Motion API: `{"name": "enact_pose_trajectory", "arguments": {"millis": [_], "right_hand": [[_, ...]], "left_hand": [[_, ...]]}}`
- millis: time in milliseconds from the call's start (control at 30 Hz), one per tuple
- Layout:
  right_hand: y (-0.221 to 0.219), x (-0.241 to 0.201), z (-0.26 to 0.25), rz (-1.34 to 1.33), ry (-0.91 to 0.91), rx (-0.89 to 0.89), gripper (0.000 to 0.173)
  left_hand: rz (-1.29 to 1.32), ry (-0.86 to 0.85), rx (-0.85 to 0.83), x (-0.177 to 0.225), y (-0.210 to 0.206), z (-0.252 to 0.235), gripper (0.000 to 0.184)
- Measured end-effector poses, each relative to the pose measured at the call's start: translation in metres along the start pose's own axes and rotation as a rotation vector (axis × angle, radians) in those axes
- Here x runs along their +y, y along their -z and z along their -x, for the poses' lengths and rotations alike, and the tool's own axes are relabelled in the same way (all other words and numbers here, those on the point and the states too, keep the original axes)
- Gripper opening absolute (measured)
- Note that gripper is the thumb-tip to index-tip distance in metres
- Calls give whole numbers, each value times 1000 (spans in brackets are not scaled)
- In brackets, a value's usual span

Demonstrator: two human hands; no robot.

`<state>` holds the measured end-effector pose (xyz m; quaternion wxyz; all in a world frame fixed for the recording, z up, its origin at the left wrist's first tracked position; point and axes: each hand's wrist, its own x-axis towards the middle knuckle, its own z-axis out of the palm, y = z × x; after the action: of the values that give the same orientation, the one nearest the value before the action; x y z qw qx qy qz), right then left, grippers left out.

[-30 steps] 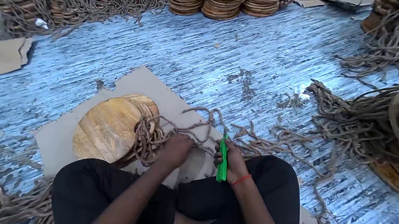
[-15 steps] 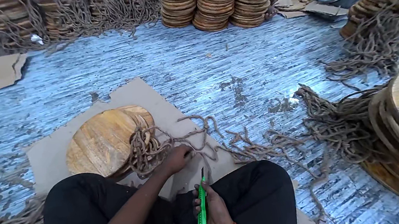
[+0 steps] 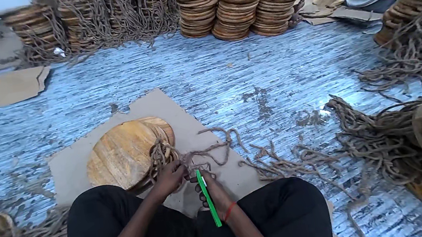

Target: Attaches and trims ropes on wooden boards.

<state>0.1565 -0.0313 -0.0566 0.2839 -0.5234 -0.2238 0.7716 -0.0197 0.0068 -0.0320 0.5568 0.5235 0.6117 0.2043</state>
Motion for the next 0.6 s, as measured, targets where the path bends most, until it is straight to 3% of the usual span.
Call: {"name": "enact_pose_trajectory", "arguments": {"millis": [133,267,433,600], "right_hand": [[2,8,-9,41,72,18,55],[8,13,-11,73,131,58,58],[11,19,-10,77,149,42,59],[7,27,-9,148,239,48,58]], "left_hand": [[116,17,-51,-4,-8,4,32],[120,-76,-108,-3,-15,3,34],[110,-197,-110,-12,-17,-2,21],[67,-210,-106,-13,-18,-2,24]]}}
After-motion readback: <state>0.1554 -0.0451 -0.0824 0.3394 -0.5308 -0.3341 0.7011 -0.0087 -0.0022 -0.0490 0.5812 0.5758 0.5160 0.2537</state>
